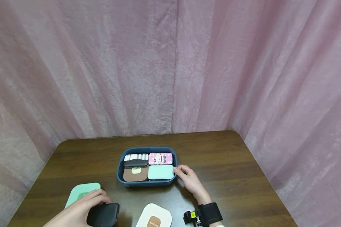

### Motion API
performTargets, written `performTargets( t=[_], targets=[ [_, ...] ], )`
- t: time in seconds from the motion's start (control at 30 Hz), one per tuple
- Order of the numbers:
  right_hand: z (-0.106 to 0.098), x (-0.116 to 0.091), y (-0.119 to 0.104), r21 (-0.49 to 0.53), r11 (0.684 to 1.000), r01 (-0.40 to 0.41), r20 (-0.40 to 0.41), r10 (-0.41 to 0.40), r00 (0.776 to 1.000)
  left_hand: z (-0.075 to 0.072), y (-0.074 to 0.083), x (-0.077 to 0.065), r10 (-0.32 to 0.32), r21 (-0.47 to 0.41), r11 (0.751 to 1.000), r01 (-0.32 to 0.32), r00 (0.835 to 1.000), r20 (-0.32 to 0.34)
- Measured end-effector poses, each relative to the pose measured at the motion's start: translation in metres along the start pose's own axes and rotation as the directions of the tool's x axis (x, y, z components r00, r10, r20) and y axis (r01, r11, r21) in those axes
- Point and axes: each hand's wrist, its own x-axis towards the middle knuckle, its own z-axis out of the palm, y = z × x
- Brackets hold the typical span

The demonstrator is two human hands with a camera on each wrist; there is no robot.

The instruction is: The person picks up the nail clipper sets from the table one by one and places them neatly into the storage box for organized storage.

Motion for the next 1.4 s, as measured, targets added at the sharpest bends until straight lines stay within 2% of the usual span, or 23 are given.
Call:
performTargets(
  t=[0.1,0.27,0.37,0.57,0.8,1.23,1.4],
  targets=[
    [0.0,0.0,0.001,-0.006,1.0,0.002,-0.004,-0.002,1.0,0.003,0.003,0.009,-0.012,0.0,1.0,0.012,1.0,-0.004],
    [0.002,0.001,0.003,0.002,1.0,0.012,0.013,-0.012,1.0,0.007,0.008,0.021,-0.016,0.098,0.995,0.021,0.999,-0.049],
    [0.004,0.002,0.003,0.0,1.0,0.012,0.023,-0.012,1.0,0.009,0.009,0.027,-0.04,0.118,0.992,0.047,0.997,-0.067],
    [0.004,0.0,0.003,-0.007,1.0,0.0,0.017,0.0,1.0,0.011,0.009,0.041,-0.044,0.083,0.995,0.052,0.995,-0.085],
    [0.002,0.001,0.002,-0.016,1.0,0.006,0.013,-0.006,1.0,0.011,0.006,0.057,-0.065,0.054,0.996,0.069,0.996,-0.069],
    [-0.001,0.001,0.0,-0.013,1.0,0.002,0.007,-0.002,1.0,0.006,0.0,0.083,-0.039,0.058,0.997,0.043,0.997,-0.069],
    [-0.002,0.002,0.0,-0.016,1.0,0.002,0.016,-0.002,1.0,0.002,-0.002,0.091,-0.063,0.084,0.994,0.068,0.996,-0.069]
  ],
)
